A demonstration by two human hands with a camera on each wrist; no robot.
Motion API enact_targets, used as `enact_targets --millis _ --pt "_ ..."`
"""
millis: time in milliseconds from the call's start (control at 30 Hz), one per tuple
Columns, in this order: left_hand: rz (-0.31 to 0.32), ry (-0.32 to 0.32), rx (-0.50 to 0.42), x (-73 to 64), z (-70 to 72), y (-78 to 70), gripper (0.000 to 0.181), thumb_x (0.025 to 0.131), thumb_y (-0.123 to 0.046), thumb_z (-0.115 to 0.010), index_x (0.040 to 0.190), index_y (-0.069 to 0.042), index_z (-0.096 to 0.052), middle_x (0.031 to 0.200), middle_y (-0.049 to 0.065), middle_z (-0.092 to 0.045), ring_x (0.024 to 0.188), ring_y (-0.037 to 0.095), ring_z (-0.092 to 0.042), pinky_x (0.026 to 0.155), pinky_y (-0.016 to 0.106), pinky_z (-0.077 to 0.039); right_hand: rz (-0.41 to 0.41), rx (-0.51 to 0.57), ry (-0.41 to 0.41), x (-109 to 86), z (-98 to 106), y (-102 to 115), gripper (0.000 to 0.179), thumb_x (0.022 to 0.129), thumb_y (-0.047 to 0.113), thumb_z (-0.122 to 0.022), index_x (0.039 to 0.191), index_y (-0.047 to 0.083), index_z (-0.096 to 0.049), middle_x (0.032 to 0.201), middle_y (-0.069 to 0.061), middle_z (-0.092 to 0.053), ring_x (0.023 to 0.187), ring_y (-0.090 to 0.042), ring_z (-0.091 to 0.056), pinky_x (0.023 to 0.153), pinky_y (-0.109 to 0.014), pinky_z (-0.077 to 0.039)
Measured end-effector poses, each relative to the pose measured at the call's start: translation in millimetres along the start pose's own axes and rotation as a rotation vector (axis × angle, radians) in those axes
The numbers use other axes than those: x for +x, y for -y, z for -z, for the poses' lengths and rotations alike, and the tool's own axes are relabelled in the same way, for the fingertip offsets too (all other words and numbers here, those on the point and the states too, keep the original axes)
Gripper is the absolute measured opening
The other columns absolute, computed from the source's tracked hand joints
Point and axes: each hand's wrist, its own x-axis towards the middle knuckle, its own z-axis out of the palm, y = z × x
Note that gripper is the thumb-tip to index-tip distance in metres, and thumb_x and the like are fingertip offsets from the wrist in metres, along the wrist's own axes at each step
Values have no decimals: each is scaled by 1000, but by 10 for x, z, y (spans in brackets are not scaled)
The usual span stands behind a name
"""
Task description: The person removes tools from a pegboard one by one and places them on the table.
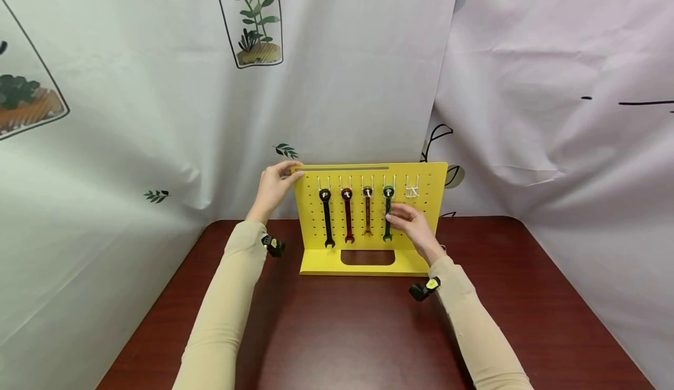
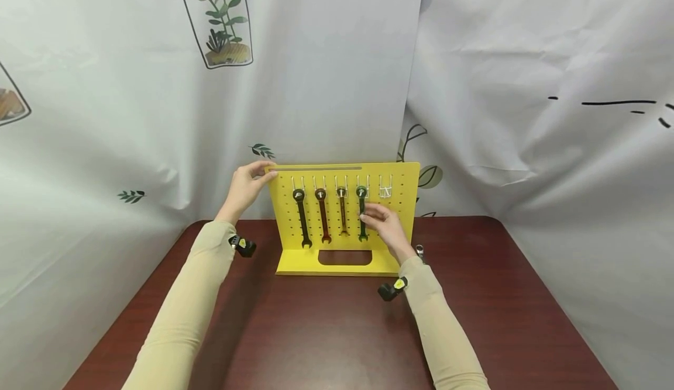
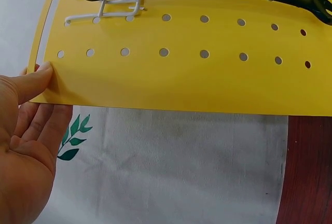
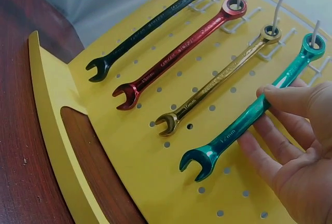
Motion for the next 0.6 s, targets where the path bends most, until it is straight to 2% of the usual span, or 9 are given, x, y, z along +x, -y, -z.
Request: enact_targets --millis 367,600 --pt "7 1 0 -1 -9 10 29 97 -26 -71 122 -12 -73 117 10 -68 106 26 -62 88 46 -52 13 -39 25 -98 -9 29 48 99 15 -68 142 0 -54 131 -22 -63 117 -29 -63 99 -44 -51" --pt "-15 -8 2 0 -6 -13 29 97 -25 -71 122 -10 -73 110 11 -70 103 27 -63 87 46 -52 1 -79 14 -157 -12 47 48 98 18 -69 141 1 -55 130 -21 -63 117 -32 -62 100 -47 -50"
